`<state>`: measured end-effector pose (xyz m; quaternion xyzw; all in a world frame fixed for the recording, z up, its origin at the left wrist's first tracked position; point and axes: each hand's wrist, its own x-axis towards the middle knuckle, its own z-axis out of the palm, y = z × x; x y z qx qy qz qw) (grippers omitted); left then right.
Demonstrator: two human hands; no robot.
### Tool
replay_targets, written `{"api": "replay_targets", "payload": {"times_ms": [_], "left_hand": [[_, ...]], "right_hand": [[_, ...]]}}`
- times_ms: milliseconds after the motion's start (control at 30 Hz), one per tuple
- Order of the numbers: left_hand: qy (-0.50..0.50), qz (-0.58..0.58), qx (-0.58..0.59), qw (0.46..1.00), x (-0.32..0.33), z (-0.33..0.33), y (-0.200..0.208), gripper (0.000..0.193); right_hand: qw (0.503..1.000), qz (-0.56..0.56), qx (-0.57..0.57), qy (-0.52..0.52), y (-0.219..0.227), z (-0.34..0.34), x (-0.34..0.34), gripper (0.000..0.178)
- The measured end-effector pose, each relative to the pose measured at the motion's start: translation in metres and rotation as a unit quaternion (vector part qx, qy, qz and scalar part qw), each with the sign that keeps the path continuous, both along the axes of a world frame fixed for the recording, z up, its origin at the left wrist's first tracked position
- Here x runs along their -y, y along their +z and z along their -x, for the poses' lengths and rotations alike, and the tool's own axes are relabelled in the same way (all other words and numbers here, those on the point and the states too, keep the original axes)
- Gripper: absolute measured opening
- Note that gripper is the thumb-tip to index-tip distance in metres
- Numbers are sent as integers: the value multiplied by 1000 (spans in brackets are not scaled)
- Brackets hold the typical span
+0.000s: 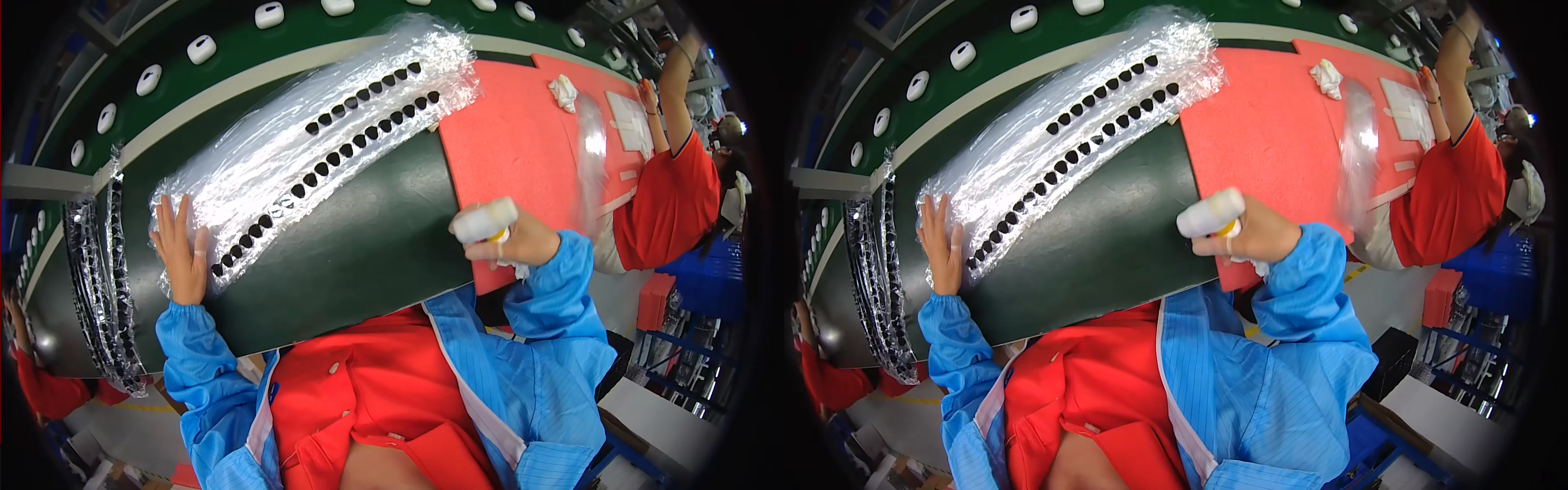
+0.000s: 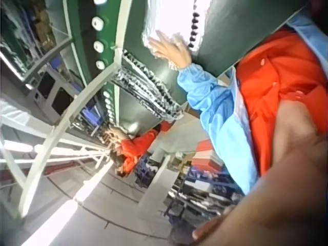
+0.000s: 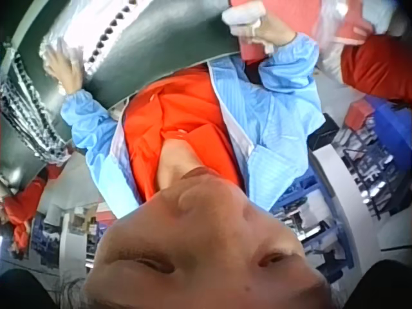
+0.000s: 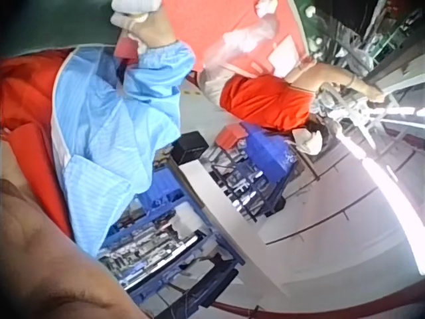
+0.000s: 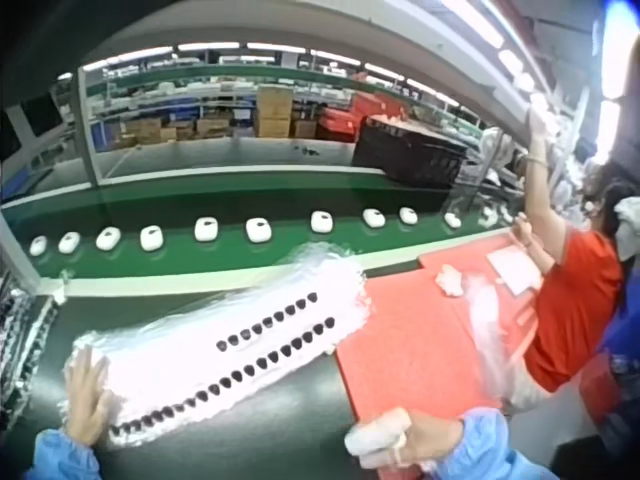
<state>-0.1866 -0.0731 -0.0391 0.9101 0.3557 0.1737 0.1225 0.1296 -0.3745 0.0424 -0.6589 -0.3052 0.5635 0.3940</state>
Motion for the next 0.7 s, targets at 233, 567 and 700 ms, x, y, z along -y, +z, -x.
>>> {"api": "replay_targets", "payload": {"times_ms": [233, 567, 700], "left_hand": [[-179, 40, -4, 983, 42, -36, 111, 36], [-350, 280, 184, 875, 84, -130, 114, 17], [-269, 495, 89, 821, 83, -136, 105, 10]], "right_hand": [[960, -121, -253, 3, 24, -17, -39, 24], [964, -43, -255, 60, 22, 4, -88, 31], [972, -34, -229, 25, 22, 8, -96, 27]]}}
